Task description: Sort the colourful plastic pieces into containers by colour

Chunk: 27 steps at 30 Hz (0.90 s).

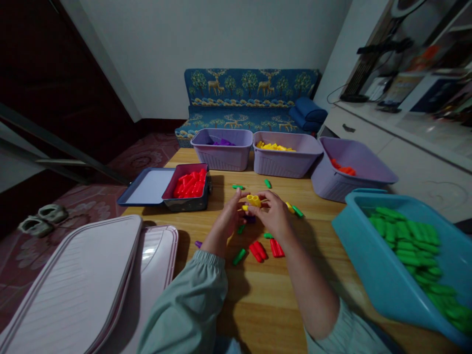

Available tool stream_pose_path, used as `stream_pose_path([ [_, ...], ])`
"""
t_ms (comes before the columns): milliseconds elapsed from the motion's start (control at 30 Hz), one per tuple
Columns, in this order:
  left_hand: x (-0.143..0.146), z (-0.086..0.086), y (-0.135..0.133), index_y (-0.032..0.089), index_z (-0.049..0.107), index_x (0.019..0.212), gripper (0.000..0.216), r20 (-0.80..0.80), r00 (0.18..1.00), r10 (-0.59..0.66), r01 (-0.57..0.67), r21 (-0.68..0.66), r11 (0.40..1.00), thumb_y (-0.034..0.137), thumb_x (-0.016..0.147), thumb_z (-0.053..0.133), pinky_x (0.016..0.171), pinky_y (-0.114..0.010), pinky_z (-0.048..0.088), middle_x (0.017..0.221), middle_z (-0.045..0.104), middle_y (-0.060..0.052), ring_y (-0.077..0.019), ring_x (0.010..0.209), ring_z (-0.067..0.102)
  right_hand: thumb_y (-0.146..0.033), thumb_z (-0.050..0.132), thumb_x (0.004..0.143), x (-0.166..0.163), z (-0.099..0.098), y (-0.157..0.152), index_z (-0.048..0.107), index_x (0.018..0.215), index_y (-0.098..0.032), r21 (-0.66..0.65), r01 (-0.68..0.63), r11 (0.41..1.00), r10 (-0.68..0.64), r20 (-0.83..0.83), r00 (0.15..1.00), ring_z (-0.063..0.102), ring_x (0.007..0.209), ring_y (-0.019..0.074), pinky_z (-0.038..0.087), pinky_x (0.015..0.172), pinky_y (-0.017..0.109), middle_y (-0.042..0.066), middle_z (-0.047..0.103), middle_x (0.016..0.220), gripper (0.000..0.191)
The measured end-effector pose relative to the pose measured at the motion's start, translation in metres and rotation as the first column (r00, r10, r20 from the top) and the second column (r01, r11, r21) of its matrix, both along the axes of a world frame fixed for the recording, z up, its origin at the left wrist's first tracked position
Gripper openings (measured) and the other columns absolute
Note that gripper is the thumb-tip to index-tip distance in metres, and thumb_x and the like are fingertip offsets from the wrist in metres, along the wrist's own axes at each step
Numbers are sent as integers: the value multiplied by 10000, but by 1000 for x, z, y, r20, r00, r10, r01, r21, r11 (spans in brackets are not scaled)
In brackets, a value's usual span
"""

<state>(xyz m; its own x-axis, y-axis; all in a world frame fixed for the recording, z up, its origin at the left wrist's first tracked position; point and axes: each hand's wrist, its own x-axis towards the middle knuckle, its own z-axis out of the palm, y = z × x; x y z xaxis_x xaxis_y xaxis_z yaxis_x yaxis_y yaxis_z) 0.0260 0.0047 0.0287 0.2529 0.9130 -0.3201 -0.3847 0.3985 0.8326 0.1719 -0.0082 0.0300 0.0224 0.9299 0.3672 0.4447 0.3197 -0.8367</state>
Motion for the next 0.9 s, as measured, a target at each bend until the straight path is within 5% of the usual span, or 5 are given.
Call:
stream_pose_path([
  [133,-4,5,-2,134,614,1030,493,181,982,50,-38,-65,997,581,838,534,370,-131,292,762,636,-65,-92,533,570,-286,544,870,-8,1,1,659,1071,-201,119,-34,992,34,5,999,623,908,179,512,819,312,81,659,1069,246],
  [367,-7,3,1,127,612,1035,299,167,973,159,-151,-59,987,268,772,630,354,-105,235,704,604,-25,-53,471,506,16,400,788,0,-24,4,647,1197,-202,-67,-38,997,71,580,811,485,1232,226,384,1051,383,78,552,1368,525],
  [500,-7,-3,2,123,605,1123,435,116,988,103,-107,24,994,306,734,671,355,-108,226,744,624,-35,-57,482,517,-6,451,783,0,-26,3,702,1046,-171,-84,6,996,49,640,767,557,1081,254,445,940,371,120,657,1147,399],
  [767,-5,-3,1,145,484,1298,606,-33,995,90,-87,82,993,330,751,668,367,-134,226,731,645,-35,-78,461,528,-125,559,798,0,-18,6,660,784,-187,97,111,989,-123,124,985,613,798,179,502,739,299,54,654,839,119],
  [900,2,-2,-3,129,607,1124,433,-164,986,17,2,114,994,392,782,643,383,-148,258,734,634,-35,-81,488,552,-203,598,795,-11,-8,2,659,804,-184,145,78,986,-55,-154,986,626,800,168,520,734,288,47,657,854,65],
])
